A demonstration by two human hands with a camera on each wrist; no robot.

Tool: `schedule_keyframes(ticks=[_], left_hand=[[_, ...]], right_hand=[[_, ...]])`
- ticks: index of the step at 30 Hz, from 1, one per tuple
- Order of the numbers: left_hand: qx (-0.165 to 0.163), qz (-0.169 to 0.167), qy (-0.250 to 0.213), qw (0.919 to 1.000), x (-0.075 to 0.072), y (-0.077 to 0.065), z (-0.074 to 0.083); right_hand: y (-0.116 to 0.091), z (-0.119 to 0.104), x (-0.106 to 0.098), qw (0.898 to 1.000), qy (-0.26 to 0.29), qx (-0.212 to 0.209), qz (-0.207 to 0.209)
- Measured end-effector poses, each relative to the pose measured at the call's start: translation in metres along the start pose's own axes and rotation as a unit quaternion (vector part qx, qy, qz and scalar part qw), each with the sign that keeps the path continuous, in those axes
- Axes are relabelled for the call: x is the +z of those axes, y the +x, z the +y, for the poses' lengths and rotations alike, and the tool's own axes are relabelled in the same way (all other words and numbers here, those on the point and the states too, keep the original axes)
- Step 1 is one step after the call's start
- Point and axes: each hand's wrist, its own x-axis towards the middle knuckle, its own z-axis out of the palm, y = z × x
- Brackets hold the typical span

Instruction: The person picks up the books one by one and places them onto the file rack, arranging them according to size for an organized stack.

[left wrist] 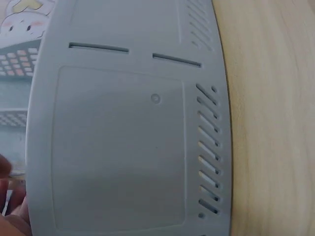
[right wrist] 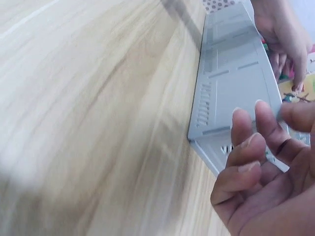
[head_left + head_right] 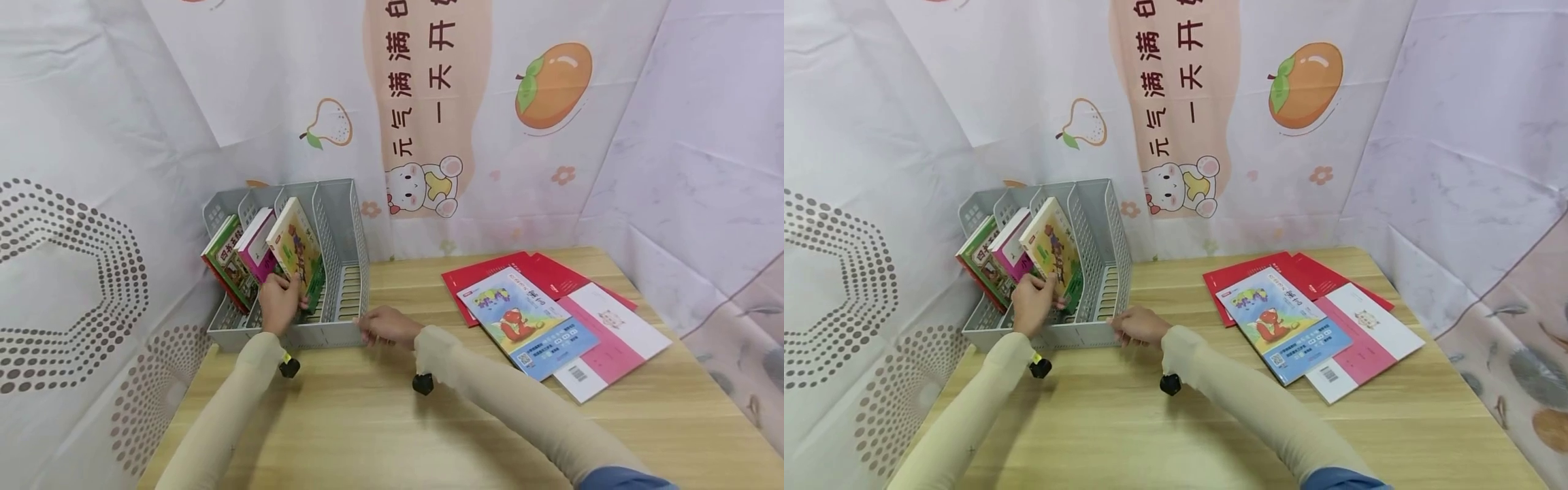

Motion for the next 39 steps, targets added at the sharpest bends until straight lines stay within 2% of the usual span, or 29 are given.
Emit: schedule_keyframes(ticks=[3, 6, 9, 13, 16, 20, 24, 32, 39], left_hand=[[-0.009, -0.011, 0.01, 0.9998, -0.002, -0.003, 0.0], [-0.005, -0.019, 0.024, 0.9995, -0.001, -0.007, 0.003], [0.03, -0.018, 0.03, 0.9989, 0.002, -0.011, 0.006], [0.102, -0.029, 0.044, 0.9934, 0.013, -0.015, 0.014], [0.141, -0.054, 0.051, 0.9872, 0.02, -0.019, 0.018], [0.179, -0.102, 0.053, 0.9771, 0.029, -0.024, 0.024], [0.209, -0.144, 0.071, 0.9647, 0.038, -0.029, 0.03], [0.242, -0.188, 0.12, 0.9443, 0.063, -0.037, 0.041], [0.234, -0.226, 0.125, 0.9373, 0.08, -0.047, 0.048]], right_hand=[[-0.002, 0.003, -0.005, 1.0, -0.01, -0.009, 0.0], [-0.004, 0.009, -0.009, 0.999, -0.023, -0.016, 0.019], [-0.004, 0.015, -0.012, 0.996, -0.051, -0.034, 0.061], [-0.005, 0.022, -0.021, 0.984, -0.107, -0.068, 0.125], [-0.007, 0.025, -0.027, 0.976, -0.131, -0.086, 0.153], [-0.011, 0.026, -0.036, 0.968, -0.144, -0.104, 0.175], [-0.014, 0.027, -0.044, 0.962, -0.171, -0.1, 0.189], [-0.025, 0.039, -0.063, 0.956, -0.206, -0.054, 0.2], [-0.036, 0.047, -0.077, 0.95, -0.23, -0.047, 0.206]])
